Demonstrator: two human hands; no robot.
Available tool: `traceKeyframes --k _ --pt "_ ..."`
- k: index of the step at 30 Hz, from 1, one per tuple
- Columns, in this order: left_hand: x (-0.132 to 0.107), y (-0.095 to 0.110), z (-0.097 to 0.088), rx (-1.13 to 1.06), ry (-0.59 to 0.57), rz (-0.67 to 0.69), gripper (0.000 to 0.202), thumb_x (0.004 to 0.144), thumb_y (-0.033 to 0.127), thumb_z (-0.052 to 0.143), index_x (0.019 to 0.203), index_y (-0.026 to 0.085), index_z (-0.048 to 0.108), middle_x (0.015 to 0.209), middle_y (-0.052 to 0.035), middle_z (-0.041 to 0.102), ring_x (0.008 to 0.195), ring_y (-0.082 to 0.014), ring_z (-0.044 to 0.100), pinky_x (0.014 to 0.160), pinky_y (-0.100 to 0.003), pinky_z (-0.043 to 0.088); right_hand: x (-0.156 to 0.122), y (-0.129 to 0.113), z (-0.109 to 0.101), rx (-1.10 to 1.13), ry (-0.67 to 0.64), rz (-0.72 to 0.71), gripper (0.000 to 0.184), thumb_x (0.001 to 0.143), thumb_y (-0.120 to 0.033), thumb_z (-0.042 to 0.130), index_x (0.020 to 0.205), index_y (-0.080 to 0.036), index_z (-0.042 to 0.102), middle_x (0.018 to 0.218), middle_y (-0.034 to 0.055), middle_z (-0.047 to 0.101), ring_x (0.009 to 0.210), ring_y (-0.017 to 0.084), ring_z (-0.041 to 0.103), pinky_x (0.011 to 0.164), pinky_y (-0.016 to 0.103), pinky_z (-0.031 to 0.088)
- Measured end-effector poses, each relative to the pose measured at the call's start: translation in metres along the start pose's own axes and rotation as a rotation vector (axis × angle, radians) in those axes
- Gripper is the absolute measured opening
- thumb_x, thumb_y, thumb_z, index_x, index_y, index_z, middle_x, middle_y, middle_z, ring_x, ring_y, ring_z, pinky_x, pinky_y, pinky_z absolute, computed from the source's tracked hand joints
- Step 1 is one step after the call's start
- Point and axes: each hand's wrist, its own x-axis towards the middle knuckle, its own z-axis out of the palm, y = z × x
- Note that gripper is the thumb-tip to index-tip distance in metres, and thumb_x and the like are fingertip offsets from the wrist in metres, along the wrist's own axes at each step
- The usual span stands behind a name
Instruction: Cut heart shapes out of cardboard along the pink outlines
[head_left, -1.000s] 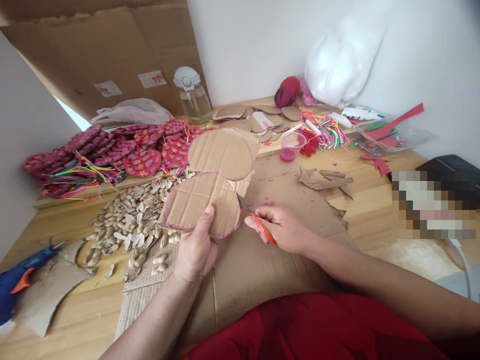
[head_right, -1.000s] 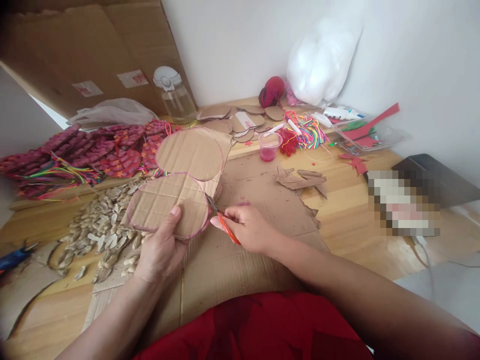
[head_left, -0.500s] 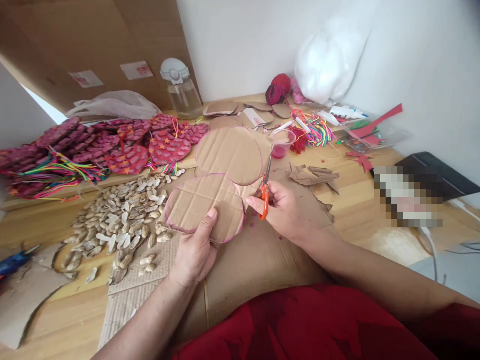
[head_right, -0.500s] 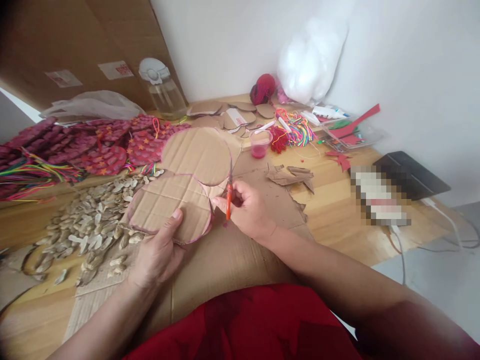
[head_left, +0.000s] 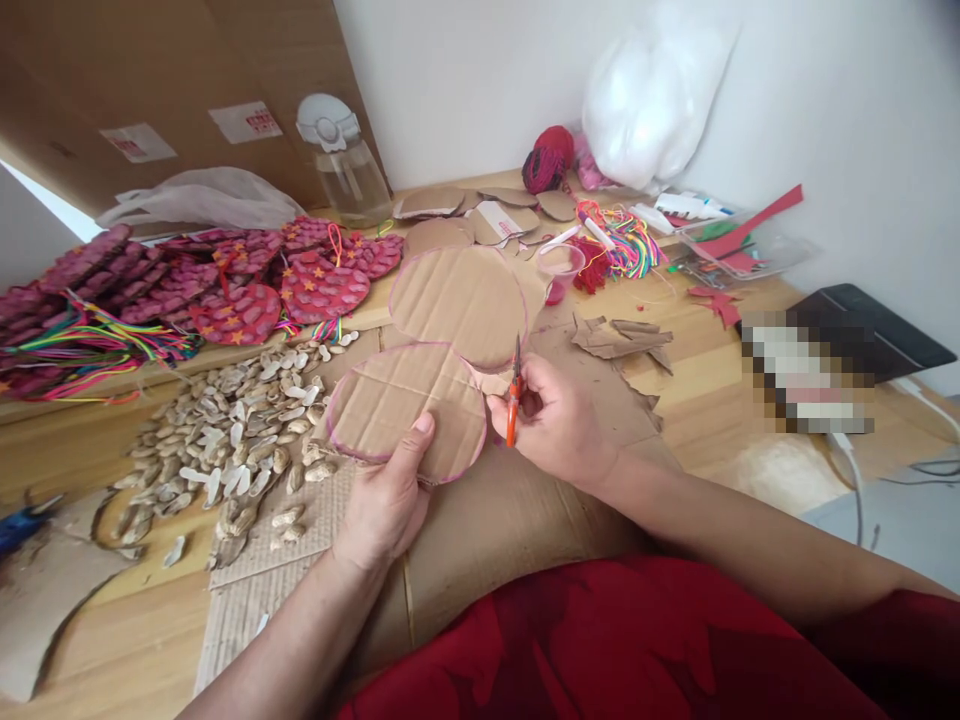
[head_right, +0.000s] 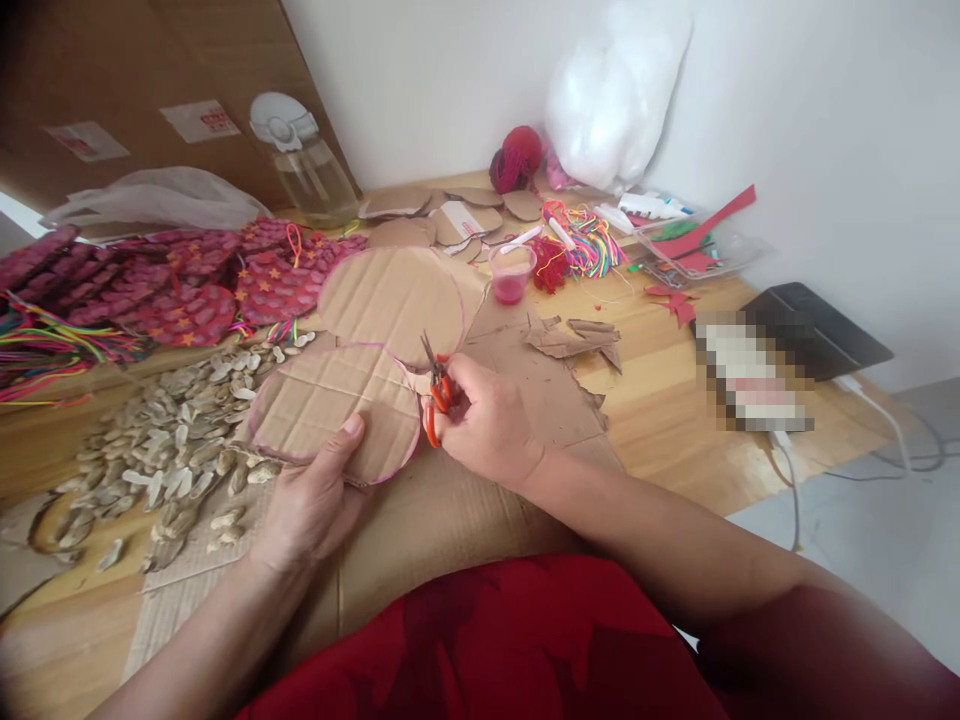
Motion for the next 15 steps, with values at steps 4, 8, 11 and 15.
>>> traceKeyframes --k 4,8,11,15 --pt "0.000 -0.004 0.000 0.010 -0.004 0.003 0.057 0.080 0.021 0.079 0.134 0.026 0.062 0.144 -0.0070 0.060 0.137 -0.0272 0.051 0.112 -0.042 0.044 0.002 0.008 0.004 -0.108 0.020 -0.027 0.015 0.082 -0.017 0.062 0.083 -0.023 0.048 0.075 -0.0012 0.053 0.068 0.015 0.050 0.066 0.028 0.041" --pt "0.004 -0.004 -0.002 -0.005 0.049 0.028 0.059 0.080 0.020 0.079 0.135 0.029 0.061 0.147 -0.0053 0.058 0.139 -0.0268 0.048 0.111 -0.039 0.046 0.006 0.015 0.005 0.015 -0.049 0.045 0.017 0.087 -0.027 0.063 0.084 -0.023 0.047 0.074 -0.0021 0.054 0.066 0.014 0.051 0.064 0.027 0.039" --pt "0.012 0.001 -0.005 -0.014 0.153 0.067 0.059 0.081 0.021 0.079 0.136 0.030 0.060 0.149 -0.0044 0.056 0.141 -0.0264 0.047 0.112 -0.040 0.045 0.003 0.013 0.003 0.110 -0.072 0.083 0.018 0.093 -0.033 0.060 0.085 -0.021 0.050 0.075 -0.0018 0.055 0.067 0.013 0.051 0.065 0.027 0.040" --pt "0.021 0.010 -0.009 -0.030 0.252 0.152 0.057 0.082 0.021 0.077 0.136 0.029 0.061 0.148 -0.0053 0.056 0.139 -0.0271 0.049 0.114 -0.044 0.043 -0.006 0.010 0.003 0.187 -0.302 0.106 0.025 0.093 -0.035 0.062 0.078 -0.021 0.049 0.063 -0.0058 0.045 0.055 0.010 0.041 0.053 0.025 0.031"
